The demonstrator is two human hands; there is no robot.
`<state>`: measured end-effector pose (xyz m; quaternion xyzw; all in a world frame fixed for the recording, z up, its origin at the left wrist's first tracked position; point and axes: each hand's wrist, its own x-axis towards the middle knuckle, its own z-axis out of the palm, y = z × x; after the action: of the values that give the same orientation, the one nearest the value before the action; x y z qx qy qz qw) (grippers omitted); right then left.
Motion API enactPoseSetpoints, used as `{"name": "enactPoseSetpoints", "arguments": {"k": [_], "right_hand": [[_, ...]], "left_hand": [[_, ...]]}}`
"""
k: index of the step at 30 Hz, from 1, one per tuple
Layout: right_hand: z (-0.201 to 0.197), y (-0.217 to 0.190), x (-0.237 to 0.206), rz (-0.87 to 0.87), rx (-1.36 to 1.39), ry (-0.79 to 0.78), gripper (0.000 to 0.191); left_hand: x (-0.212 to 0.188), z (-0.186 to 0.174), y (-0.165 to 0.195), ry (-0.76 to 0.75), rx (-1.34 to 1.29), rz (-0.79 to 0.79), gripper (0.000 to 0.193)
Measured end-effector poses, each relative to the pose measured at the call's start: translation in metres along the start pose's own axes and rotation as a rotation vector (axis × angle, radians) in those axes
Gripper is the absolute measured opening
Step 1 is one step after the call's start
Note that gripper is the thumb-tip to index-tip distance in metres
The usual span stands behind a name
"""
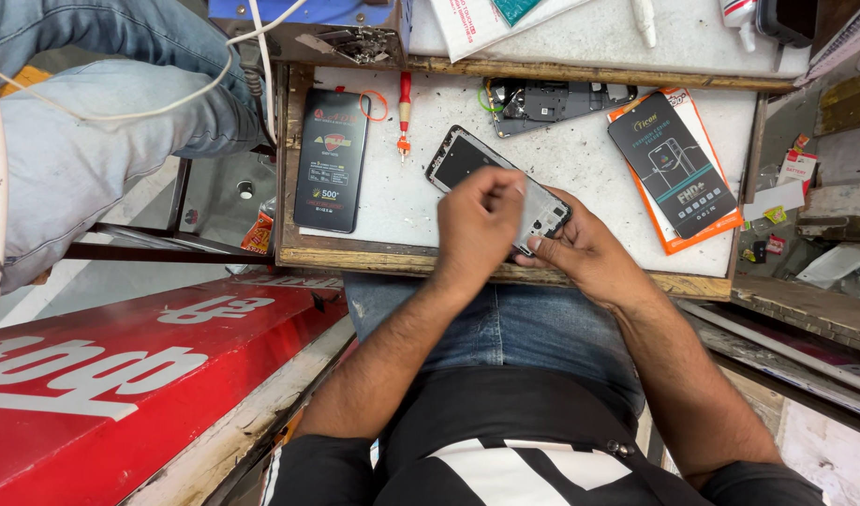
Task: The person repairs a smartphone at a workbench. They handle the disassembled phone body, peel a protective backing from a new screen or panel, align and press it onto the phone frame, and press along the edges to seat it, working with the phone parts and a small tool on the bench.
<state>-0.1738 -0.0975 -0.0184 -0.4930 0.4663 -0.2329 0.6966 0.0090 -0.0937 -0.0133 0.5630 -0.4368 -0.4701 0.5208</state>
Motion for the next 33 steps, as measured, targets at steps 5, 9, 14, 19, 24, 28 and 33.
{"name": "enactPoseSetpoints", "arguments": {"k": [5, 9, 14, 19, 24, 28, 33], "right_hand": [[-0.005, 0.006, -0.001, -0.146, 0.035, -0.047, 0.052], [0.001, -0.003, -0.003, -0.006, -0.109, 0.029, 0.068], [0.007, -0.013, -0.004, -0.065, 0.068, -0.044, 0.069], [0.001, -0.004, -0.004, 0.031, -0.132, 0.043, 0.076], [-0.004, 0.007, -0.003, -0.142, 0.026, -0.014, 0.041], [-0.002, 0.004, -0.003, -0.138, -0.011, 0.003, 0.044], [0.002, -0.006, -0.003, -0.133, -0.002, 0.006, 0.056]], "left_hand": [[-0.023, 0.019, 0.012, -0.070, 0.110, 0.100, 0.009], [-0.011, 0.012, 0.006, 0.003, 0.102, 0.079, 0.011], [0.023, -0.016, -0.003, 0.188, 0.071, 0.100, 0.009], [-0.001, 0.004, 0.009, 0.066, 0.053, 0.028, 0.008], [-0.026, 0.027, 0.022, -0.049, 0.182, 0.133, 0.011], [-0.016, 0.018, 0.022, -0.145, 0.217, 0.147, 0.011], [-0.012, 0.012, 0.020, -0.203, 0.263, 0.291, 0.011]]}}
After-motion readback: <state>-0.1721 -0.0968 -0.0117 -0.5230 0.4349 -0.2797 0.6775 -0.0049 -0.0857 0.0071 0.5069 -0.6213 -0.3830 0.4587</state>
